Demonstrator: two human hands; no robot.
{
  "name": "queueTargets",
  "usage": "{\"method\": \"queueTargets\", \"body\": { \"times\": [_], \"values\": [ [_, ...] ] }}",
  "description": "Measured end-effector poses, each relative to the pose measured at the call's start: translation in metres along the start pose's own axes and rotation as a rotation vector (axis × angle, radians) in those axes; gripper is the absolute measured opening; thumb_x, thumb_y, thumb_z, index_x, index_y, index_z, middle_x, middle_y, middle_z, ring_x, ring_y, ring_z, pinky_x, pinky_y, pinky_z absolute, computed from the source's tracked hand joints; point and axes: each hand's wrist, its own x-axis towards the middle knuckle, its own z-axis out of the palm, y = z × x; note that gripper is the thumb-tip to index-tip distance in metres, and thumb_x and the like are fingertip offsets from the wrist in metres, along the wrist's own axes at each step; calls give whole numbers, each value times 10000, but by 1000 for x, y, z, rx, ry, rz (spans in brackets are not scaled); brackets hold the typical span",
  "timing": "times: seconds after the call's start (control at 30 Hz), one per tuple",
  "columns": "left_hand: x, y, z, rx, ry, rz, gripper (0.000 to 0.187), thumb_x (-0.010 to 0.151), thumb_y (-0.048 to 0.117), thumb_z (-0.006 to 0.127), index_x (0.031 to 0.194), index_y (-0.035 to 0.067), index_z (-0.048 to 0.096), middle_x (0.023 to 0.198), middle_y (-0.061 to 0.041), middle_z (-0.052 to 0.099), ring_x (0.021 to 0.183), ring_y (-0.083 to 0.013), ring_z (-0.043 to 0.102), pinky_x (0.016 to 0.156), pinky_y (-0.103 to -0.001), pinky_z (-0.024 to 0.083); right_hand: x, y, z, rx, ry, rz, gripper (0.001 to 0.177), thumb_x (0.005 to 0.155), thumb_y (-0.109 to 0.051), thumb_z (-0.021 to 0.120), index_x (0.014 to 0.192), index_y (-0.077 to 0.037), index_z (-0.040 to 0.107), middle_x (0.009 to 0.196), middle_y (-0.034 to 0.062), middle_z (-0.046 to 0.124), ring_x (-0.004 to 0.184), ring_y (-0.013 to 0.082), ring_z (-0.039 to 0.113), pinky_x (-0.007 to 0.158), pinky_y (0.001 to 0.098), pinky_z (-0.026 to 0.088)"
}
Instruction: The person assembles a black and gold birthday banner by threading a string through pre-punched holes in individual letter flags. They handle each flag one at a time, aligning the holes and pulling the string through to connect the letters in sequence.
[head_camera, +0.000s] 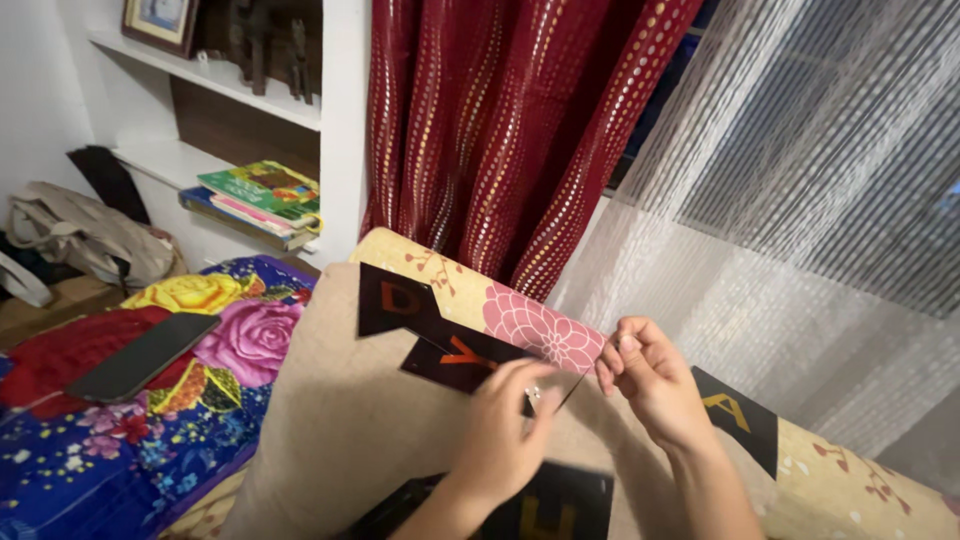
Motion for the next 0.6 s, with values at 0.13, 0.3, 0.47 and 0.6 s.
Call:
{"method": "queueTargets", "body": {
  "times": [0.13,0.3,0.47,0.6],
  "values": [
    [49,19,35,-305,-268,-286,309,964,273,702,1106,3,652,901,-111,757,809,-182,755,734,-323,591,-2,-2,-4,31,57,23,116,1065,-172,480,1111,-69,507,833,49,524,772,171,545,738,308,490],
    [72,-4,46,-187,-386,-367,294,999,275,639,959,-5,718,779,-132,735,686,-195,687,663,-344,553,-11,-12,-3,-8,-8,-70,104,1090,-154,484,1096,-53,508,841,81,569,796,213,605,755,349,528],
    [65,-34,44,-194,-217,-325,271,998,270,622,974,11,701,759,-135,714,656,-180,669,627,-349,528,-27,-17,18,-412,169,-52,304,911,-165,624,1172,-69,503,1080,68,605,869,177,584,696,335,507],
    [72,-37,44,-198,-119,-308,293,1014,280,611,942,7,688,711,-125,679,591,-182,612,584,-346,498,-46,-8,28,-1358,-274,505,509,767,-347,958,1072,-78,651,1075,101,711,954,220,662,824,321,557]
  ]
}}
